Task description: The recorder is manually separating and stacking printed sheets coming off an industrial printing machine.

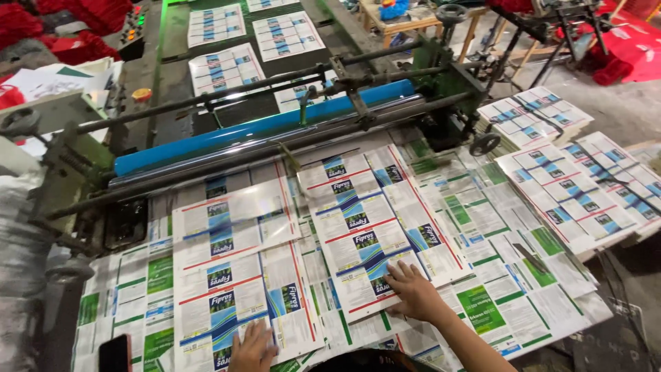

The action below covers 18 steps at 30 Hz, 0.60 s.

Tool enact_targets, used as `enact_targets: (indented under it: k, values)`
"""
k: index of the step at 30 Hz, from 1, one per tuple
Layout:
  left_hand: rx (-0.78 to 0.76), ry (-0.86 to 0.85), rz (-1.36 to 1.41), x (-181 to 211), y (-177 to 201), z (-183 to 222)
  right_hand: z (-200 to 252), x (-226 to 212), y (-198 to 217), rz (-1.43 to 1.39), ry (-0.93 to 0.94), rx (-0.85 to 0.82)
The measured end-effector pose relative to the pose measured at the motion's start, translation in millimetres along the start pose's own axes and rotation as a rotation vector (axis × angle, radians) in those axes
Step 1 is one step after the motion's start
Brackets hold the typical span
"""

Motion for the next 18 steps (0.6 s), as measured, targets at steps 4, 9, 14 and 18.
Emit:
enact_targets:
  k: [4, 9, 14, 18]
  values:
    - [-0.375, 0.074, -0.194, -22, -40, 5, 1, -8, 12, -0.019, -0.063, -0.074]
    - [-0.214, 0.016, -0.087, -26, -40, 17, -12, 14, -2, -0.023, -0.089, -0.192]
    - [0.102, -0.056, 0.061, 17, 6, 39, -23, 31, -8, -0.051, -0.017, -0.147]
    - [0.312, -0.037, 0.108, 50, 34, 45, -28, 20, 8, -0.006, 0.020, 0.143]
Point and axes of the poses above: each hand's wrist, its own z-axis away from the middle knuckle, its own y-axis out of the back of the hand, x = y × z, the point moved 1 cm from there along -z, towards the middle knuckle, and after that the axes turned 3 degrees about -x, right-handed, at the moved point
